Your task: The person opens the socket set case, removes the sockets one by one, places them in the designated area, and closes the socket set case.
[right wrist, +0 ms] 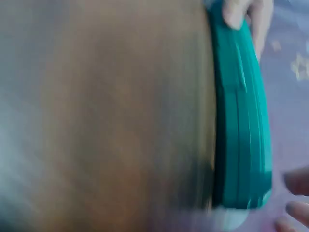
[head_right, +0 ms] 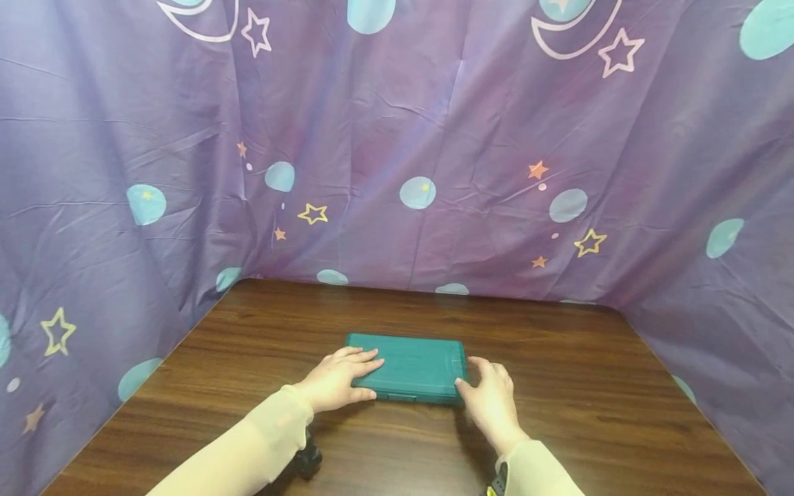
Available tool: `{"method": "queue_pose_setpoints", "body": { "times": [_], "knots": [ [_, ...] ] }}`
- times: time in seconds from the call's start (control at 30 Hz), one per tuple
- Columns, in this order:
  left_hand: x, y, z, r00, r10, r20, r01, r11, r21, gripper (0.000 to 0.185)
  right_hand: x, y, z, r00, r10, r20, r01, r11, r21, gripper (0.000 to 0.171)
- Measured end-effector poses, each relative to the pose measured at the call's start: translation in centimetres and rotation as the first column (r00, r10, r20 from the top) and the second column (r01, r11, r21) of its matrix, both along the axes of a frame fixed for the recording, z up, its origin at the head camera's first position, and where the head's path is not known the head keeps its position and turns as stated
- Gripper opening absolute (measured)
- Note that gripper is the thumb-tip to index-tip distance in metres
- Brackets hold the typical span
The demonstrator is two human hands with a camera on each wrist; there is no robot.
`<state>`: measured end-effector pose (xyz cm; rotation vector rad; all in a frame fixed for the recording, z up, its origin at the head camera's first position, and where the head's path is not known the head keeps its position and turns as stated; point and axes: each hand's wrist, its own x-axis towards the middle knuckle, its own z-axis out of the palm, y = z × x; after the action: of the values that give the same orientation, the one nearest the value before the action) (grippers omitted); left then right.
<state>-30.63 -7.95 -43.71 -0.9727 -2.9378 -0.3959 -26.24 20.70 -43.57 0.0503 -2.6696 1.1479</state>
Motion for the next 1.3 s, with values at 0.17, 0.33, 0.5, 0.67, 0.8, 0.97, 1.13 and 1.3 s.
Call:
{"method": "queue_pose_setpoints", "body": {
  "times": [0.17, 0.33, 0.5, 0.67, 0.8, 0.97, 1.13, 1.3],
  "knots": [
    [0.0, 0.1, -0.1, 1.000, 0.003, 0.001, -0.003, 1.000, 0.011, 0.066, 2.5, -3.5, 0.3, 0.996, 0.018, 0.091, 0.010, 0.953, -0.303, 0.032],
    [-0.1, 0.0, -0.2, 1.000, 0.004, -0.020, -0.004, 1.000, 0.012, 0.065, 4.2, -6.7, -0.8, 0.887, 0.304, 0.347, 0.157, 0.510, -0.846, 0.018],
    [-0.2, 0.1, -0.2, 0.999, 0.003, -0.033, -0.002, 1.000, 0.022, 0.065, 4.2, -8.4, -1.7, 0.841, 0.428, 0.330, 0.265, 0.206, -0.942, 0.017],
    [-0.2, 0.1, -0.2, 0.999, 0.000, -0.038, 0.001, 1.000, 0.027, 0.064, 3.7, -9.2, -1.8, 0.876, 0.407, 0.257, 0.266, 0.036, -0.963, 0.016],
    [-0.2, 0.1, -0.1, 0.999, -0.005, -0.038, 0.006, 1.000, 0.026, 0.064, 3.7, -9.3, -1.9, 0.881, 0.415, 0.226, 0.258, -0.023, -0.966, 0.021],
    [0.0, 0.1, 0.1, 0.998, -0.005, -0.066, 0.005, 1.000, 0.005, 0.066, 3.6, -9.5, -2.1, 0.883, 0.417, 0.216, 0.253, -0.036, -0.967, 0.027],
    [0.1, 0.4, 0.0, 0.989, -0.020, -0.149, 0.011, 0.998, -0.064, 0.069, 3.6, -9.7, -2.2, 0.887, 0.408, 0.218, 0.255, -0.037, -0.966, 0.027],
    [0.2, 0.7, 0.0, 0.980, -0.029, -0.196, 0.008, 0.994, -0.108, 0.071, 3.5, -9.8, -2.0, 0.888, 0.388, 0.246, 0.272, -0.014, -0.962, 0.028]
  ]
}}
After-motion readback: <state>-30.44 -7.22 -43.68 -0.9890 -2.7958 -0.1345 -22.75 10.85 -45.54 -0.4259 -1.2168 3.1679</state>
